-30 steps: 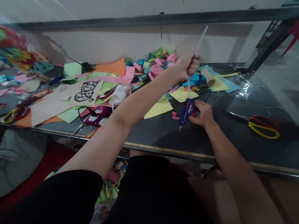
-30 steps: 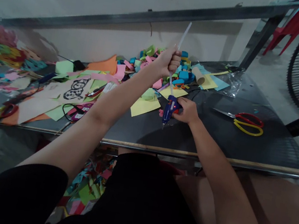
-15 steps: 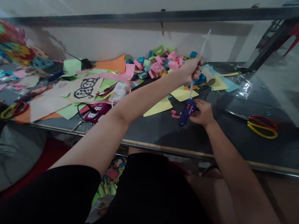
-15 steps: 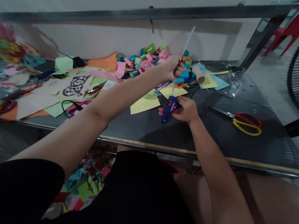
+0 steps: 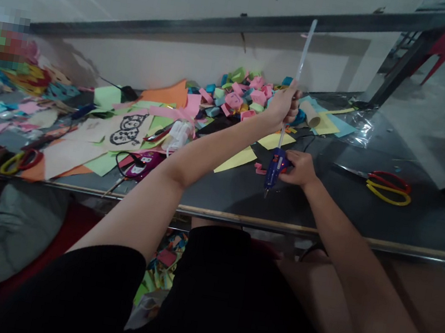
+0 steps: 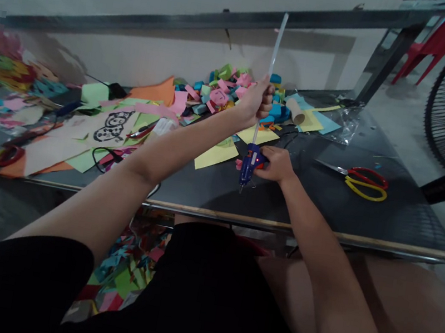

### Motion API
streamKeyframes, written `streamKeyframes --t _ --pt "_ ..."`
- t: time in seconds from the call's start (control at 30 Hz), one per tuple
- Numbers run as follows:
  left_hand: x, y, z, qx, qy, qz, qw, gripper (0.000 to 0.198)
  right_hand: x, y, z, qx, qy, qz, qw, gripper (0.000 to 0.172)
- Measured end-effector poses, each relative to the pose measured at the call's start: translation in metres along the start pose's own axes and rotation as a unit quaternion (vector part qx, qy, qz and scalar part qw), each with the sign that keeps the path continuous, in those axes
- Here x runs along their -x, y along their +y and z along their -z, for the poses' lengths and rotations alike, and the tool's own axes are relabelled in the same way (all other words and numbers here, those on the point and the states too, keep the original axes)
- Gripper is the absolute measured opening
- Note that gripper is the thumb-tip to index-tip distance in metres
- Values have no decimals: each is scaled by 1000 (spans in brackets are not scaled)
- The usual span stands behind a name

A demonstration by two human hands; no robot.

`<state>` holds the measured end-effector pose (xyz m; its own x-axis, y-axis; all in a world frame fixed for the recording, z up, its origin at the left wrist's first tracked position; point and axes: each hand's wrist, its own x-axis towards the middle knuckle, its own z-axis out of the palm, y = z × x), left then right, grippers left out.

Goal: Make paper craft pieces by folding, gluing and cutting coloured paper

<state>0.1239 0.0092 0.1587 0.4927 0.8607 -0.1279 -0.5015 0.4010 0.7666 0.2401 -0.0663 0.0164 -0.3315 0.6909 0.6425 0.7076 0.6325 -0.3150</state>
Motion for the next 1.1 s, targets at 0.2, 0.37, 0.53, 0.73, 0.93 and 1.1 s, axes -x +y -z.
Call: streamKeyframes --t 0.2,0.37,0.53,0.73,0.93,1.1 --pt "3 -1 8 -27 2 -56 998 47 0 0 -1 -9 8 -13 1000 28" --pt "-1 -3 16 20 42 -34 998 46 1 3 0 -28 9 -15 999 30" --pt "5 1 21 23 -5 -29 999 43 2 3 -1 -30 -7 -21 999 31" --pt "9 0 13 -6 -27 -33 999 42 1 2 -2 -27 -8 -12 1000 28" --pt "3 -4 12 -5 -21 -24 999 39 0 0 1 -27 -11 -19 999 26" --pt "2 -2 14 9 -5 -6 1000 34 1 6 3 -2 -18 -15 1000 31"
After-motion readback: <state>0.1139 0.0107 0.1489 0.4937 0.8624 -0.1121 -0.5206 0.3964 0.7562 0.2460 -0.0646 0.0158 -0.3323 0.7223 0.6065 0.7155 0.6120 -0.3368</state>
